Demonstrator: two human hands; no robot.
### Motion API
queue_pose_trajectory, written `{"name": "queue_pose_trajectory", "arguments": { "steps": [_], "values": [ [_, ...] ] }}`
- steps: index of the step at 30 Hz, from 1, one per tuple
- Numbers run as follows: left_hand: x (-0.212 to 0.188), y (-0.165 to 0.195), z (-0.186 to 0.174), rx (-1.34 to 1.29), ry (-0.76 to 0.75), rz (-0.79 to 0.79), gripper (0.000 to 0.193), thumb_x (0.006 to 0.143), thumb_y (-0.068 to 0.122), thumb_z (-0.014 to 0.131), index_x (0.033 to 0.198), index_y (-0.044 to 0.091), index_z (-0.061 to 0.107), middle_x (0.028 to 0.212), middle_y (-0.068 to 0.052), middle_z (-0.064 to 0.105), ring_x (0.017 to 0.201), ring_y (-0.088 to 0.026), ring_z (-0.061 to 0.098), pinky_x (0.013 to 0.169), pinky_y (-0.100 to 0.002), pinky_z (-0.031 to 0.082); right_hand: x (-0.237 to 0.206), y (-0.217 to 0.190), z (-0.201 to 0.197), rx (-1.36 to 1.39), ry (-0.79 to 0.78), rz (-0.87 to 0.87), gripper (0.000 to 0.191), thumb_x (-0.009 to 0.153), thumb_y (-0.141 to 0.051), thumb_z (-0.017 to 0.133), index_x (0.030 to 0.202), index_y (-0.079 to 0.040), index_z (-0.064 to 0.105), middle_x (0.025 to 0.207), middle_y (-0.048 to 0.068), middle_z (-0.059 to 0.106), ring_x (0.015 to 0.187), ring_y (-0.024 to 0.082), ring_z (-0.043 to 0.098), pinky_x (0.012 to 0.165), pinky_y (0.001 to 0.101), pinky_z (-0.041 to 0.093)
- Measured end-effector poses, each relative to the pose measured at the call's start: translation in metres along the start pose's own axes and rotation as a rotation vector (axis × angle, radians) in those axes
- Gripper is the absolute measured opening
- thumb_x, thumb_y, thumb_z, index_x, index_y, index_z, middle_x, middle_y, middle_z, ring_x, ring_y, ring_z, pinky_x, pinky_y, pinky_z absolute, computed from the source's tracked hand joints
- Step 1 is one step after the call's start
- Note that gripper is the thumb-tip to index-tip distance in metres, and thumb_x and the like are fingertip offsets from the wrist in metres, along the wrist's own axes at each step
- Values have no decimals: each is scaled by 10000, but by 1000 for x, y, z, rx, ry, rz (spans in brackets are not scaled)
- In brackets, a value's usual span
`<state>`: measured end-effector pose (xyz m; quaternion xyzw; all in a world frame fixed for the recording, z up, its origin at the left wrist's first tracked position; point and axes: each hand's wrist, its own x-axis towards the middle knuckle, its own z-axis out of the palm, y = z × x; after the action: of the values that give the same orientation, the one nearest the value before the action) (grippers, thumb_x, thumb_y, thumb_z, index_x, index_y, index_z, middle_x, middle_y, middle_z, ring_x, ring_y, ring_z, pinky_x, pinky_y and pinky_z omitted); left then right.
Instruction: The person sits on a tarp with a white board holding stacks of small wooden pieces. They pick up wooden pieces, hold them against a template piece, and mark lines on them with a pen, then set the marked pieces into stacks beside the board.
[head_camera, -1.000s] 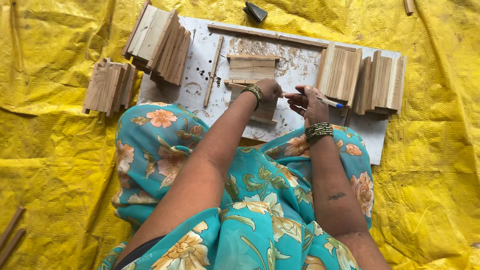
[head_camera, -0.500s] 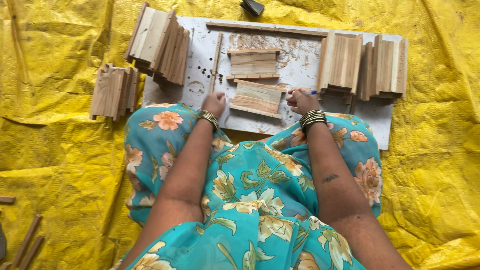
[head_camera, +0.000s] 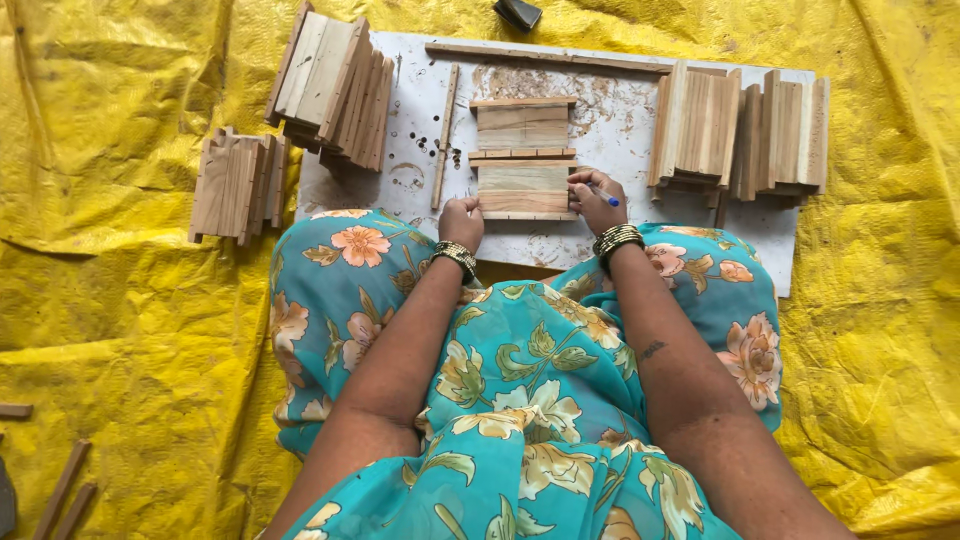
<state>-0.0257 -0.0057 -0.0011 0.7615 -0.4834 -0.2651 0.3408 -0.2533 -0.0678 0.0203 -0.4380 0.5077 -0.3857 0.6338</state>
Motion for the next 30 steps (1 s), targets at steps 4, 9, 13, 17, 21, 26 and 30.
{"name": "queue_pose_trajectory", "arguments": {
  "steps": [4,9,13,17,21,26,30],
  "values": [
    [3,-5,5,25,13,-29,212,869,152,697,1034,68,800,1046,-217,741,967,-353,721,888,-425,572,3,5,-1,-20,22,44,178,998,-52,549,1126,12,654,1041,91,717,869,105,702,735,252,604],
    [2,-9,4,48,-17,-62,222,877,139,691,1060,66,795,1027,-223,737,950,-347,726,884,-420,572,2,7,0,-17,1,15,173,1003,-55,546,1123,9,653,1052,76,717,892,99,704,772,244,616],
    [1,-8,2,-4,-47,-91,218,892,122,672,1068,62,786,1034,-196,753,934,-295,748,871,-386,586,1,6,0,-67,28,11,192,989,-52,545,1126,2,667,1043,88,737,898,108,723,782,247,631],
    [1,-6,1,2,-60,-103,222,892,111,672,1075,61,788,1030,-187,759,925,-280,752,866,-374,587,1,4,2,-57,38,8,178,1000,-56,558,1123,8,669,1052,97,731,906,105,716,792,248,634],
    [0,-6,1,10,-73,-106,223,896,113,673,1081,61,786,1033,-183,759,924,-278,755,865,-371,589,1,3,2,-15,64,34,158,993,-61,592,1107,6,677,1030,93,738,892,113,721,783,253,630],
    [1,-7,2,11,-78,-125,238,888,111,669,1093,66,781,1045,-169,764,932,-265,757,876,-362,589,3,3,0,86,79,87,148,979,-69,612,1097,-13,683,1010,80,743,870,114,719,784,262,628],
    [0,-7,3,-3,-76,-106,240,892,116,669,1097,59,779,1064,-175,762,958,-267,753,892,-362,587,3,2,-2,133,105,124,150,975,-74,620,1098,-23,690,1016,78,745,850,104,707,787,259,619]
  ]
}}
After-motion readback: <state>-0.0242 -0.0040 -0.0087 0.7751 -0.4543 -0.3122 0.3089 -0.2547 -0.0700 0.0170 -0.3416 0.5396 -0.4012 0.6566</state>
